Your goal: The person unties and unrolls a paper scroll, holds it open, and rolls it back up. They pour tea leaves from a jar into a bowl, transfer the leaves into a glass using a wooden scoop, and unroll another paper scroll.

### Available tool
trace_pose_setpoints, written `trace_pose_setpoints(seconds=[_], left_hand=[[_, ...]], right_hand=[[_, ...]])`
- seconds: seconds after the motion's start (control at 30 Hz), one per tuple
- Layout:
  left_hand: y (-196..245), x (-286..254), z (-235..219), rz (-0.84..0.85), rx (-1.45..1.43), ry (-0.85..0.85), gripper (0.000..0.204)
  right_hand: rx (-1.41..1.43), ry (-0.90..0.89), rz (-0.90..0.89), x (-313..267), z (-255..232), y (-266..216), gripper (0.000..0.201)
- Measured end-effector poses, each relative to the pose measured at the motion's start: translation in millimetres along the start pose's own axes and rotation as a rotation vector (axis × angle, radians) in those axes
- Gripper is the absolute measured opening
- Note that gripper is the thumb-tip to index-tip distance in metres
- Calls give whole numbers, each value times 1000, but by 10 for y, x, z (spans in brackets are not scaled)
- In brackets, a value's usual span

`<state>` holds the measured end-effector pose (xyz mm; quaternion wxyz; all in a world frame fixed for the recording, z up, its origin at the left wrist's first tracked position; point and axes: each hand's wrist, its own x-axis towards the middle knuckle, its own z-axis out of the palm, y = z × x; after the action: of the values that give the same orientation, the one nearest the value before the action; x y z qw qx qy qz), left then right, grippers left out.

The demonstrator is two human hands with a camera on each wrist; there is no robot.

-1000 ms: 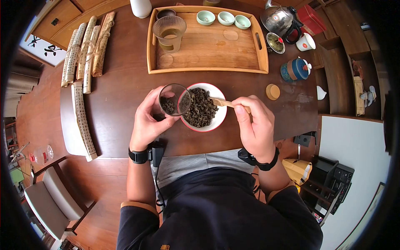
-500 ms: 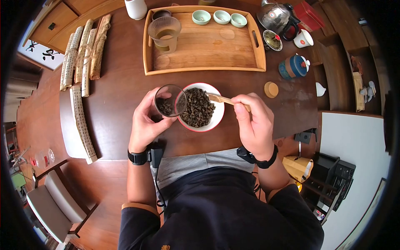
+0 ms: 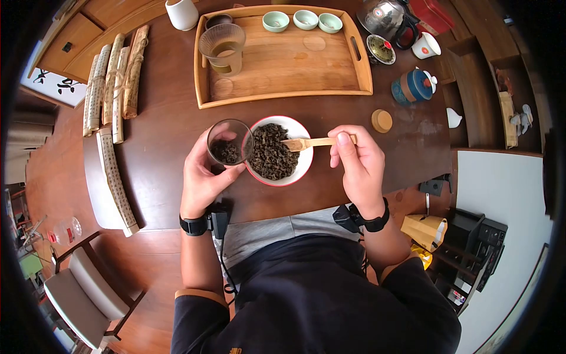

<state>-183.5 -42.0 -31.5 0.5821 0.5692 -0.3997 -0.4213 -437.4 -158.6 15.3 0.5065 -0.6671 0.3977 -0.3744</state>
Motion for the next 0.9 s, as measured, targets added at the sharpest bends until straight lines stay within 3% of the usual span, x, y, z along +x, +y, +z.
trace_pose_setpoints(seconds=[0.47,0.9], left_hand=[[-19,-5,-9,-1,-13,-7,68],[-23,-3,-2,5,-7,-5,68]], right_hand=[[268,49,199,24,-3,155,25],[359,36,236,15,73,200,25]])
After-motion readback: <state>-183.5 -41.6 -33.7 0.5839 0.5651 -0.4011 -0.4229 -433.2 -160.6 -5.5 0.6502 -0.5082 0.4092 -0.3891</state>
